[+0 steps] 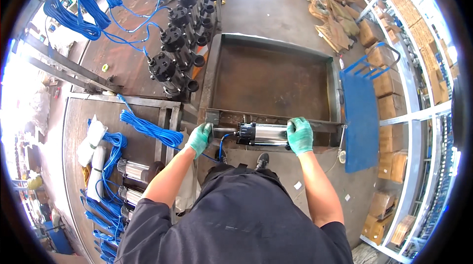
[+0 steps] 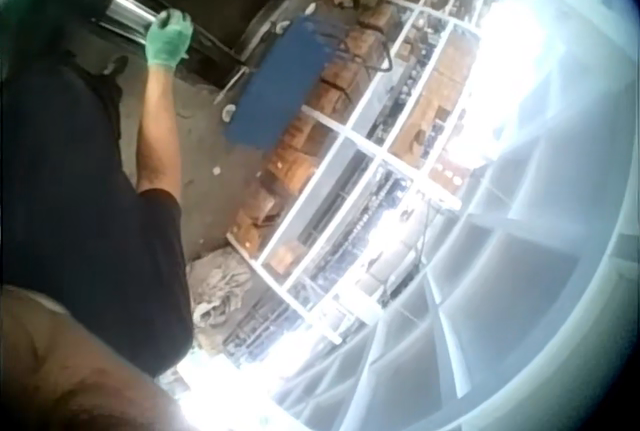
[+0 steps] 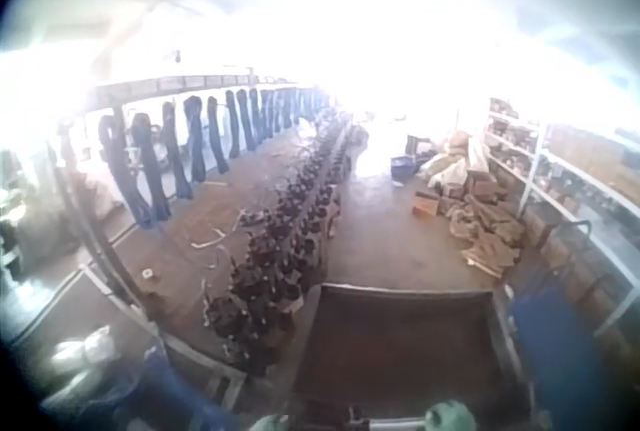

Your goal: The person, wearing gloves, lifts a submersible pump from a line, carries it to a water tank, and submerges it while holding the blue power cable. They then remove the pump from the tank and place it onto a different assembly rack.

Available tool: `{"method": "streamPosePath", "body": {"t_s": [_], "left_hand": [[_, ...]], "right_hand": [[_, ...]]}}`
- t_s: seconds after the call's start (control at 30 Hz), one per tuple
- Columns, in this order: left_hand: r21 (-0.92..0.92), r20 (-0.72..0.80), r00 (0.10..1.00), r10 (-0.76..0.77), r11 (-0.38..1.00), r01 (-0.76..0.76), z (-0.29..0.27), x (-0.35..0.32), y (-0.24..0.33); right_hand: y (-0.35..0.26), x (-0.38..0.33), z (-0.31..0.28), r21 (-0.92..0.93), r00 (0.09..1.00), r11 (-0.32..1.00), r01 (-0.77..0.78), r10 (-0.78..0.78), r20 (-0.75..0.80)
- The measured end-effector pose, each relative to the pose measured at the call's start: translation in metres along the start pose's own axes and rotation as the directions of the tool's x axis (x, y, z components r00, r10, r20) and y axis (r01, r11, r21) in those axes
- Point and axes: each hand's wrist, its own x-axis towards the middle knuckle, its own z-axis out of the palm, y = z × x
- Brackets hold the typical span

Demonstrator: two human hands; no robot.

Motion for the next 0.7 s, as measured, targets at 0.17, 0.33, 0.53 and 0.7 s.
{"method": "streamPosePath", "body": {"t_s": [0.17,0.33,0.53,0.7], "left_hand": [[-0.064,-0.157,0.982,-0.107,0.993,0.098,-0.02,0.025,0.005],[-0.126,-0.243,0.926,-0.289,0.956,0.265,-0.008,0.018,0.041],[0.505,0.098,0.888,0.449,0.746,-0.433,0.061,-0.026,0.024],[0.823,0.214,0.88,0.423,0.408,-0.396,0.114,-0.055,0.05]], "right_hand": [[-0.002,0.002,0.003,0.01,1.0,1.0,0.007,-0.007,0.008],[0.002,0.0,-0.001,0.007,1.0,1.0,-0.006,0.006,0.026],[0.027,0.014,-0.018,0.69,0.931,0.626,-0.363,0.21,0.299],[0.108,0.006,-0.055,-0.021,0.94,0.993,-0.113,0.113,0.322]]}}
